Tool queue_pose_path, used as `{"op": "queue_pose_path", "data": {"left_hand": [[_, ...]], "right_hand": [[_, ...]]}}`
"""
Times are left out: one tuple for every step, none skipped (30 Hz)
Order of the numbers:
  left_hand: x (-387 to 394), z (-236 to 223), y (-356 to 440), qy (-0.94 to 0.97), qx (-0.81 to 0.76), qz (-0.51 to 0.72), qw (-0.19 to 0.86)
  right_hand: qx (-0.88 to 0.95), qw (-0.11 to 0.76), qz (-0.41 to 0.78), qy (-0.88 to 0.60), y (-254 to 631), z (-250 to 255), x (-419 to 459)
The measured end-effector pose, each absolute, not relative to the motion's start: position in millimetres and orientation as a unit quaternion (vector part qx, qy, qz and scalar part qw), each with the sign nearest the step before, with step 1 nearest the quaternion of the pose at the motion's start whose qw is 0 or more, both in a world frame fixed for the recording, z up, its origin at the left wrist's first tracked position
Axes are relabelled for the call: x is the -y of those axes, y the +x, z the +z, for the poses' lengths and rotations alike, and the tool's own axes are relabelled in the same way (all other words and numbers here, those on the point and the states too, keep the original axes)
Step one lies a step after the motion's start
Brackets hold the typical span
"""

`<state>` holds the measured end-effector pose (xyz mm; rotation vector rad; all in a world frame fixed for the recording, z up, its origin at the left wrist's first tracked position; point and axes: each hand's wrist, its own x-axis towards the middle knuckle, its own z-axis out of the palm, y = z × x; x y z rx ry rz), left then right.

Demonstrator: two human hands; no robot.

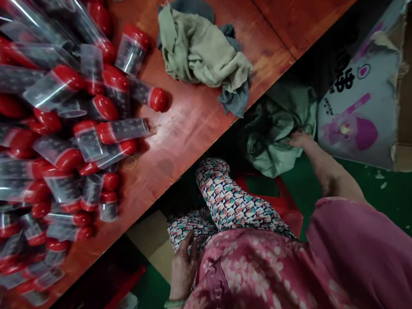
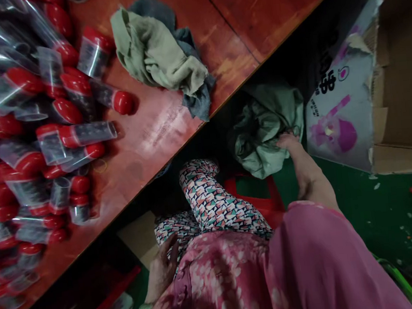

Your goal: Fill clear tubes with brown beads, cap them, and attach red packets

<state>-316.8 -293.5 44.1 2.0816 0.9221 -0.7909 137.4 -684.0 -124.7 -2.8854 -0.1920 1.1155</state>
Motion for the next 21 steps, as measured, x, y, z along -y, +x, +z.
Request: {"op": "queue_pose_path", "data": {"left_hand": [[293, 41, -317, 0.805, -0.356, -0.309, 0.360], [292, 38, -317, 0.804, -0.354, -0.310, 0.363], [292, 35, -316, 0.804, -0.351, -0.311, 0.366], [291, 30, -315, 0.804, -0.348, -0.311, 0.368], [291, 26, -312, 0.805, -0.346, -0.310, 0.370], [291, 21, -310, 0.806, -0.342, -0.308, 0.373], [292, 16, -307, 0.807, -0.336, -0.306, 0.377], [293, 12, -304, 0.809, -0.329, -0.304, 0.381], [295, 9, -302, 0.811, -0.322, -0.301, 0.385], [296, 7, -300, 0.813, -0.315, -0.297, 0.388], [298, 5, -299, 0.815, -0.311, -0.293, 0.390], [299, 4, -299, 0.817, -0.311, -0.288, 0.391], [300, 4, -300, 0.818, -0.313, -0.283, 0.391], [300, 4, -303, 0.819, -0.316, -0.278, 0.390], [301, 3, -305, 0.822, -0.316, -0.273, 0.387], [301, 3, -308, 0.826, -0.314, -0.269, 0.383], [301, 1, -311, 0.830, -0.311, -0.264, 0.380], [302, -1, -313, 0.835, -0.306, -0.259, 0.377], [303, -3, -314, 0.838, -0.302, -0.253, 0.377], [304, -6, -313, 0.841, -0.299, -0.245, 0.379], [304, -9, -312, 0.843, -0.296, -0.236, 0.383]], "right_hand": [[0.055, 0.007, 0.378, -0.924, 139, -113, 681], [0.047, 0.002, 0.382, -0.923, 140, -98, 680], [0.044, -0.004, 0.376, -0.926, 141, -80, 679], [0.039, -0.012, 0.356, -0.933, 142, -60, 679], [0.030, -0.022, 0.324, -0.945, 143, -39, 680], [0.013, -0.039, 0.278, -0.960, 143, -18, 682], [-0.012, -0.060, 0.226, -0.972, 144, 1, 684], [-0.042, -0.080, 0.174, -0.981, 145, 18, 685], [-0.069, -0.098, 0.130, -0.984, 146, 32, 686], [-0.091, -0.110, 0.099, -0.985, 149, 43, 687], [-0.106, -0.117, 0.080, -0.984, 152, 52, 687], [-0.114, -0.119, 0.069, -0.984, 157, 59, 688], [-0.119, -0.121, 0.058, -0.984, 161, 65, 688], [-0.123, -0.122, 0.041, -0.984, 166, 70, 689], [-0.132, -0.130, 0.026, -0.982, 172, 74, 691], [-0.143, -0.142, 0.019, -0.979, 177, 78, 694], [-0.155, -0.156, 0.028, -0.975, 182, 81, 698], [-0.166, -0.166, 0.055, -0.970, 187, 83, 703], [-0.176, -0.173, 0.097, -0.964, 192, 84, 709], [-0.184, -0.176, 0.144, -0.956, 196, 85, 715], [-0.189, -0.176, 0.185, -0.948, 199, 85, 721]]}}
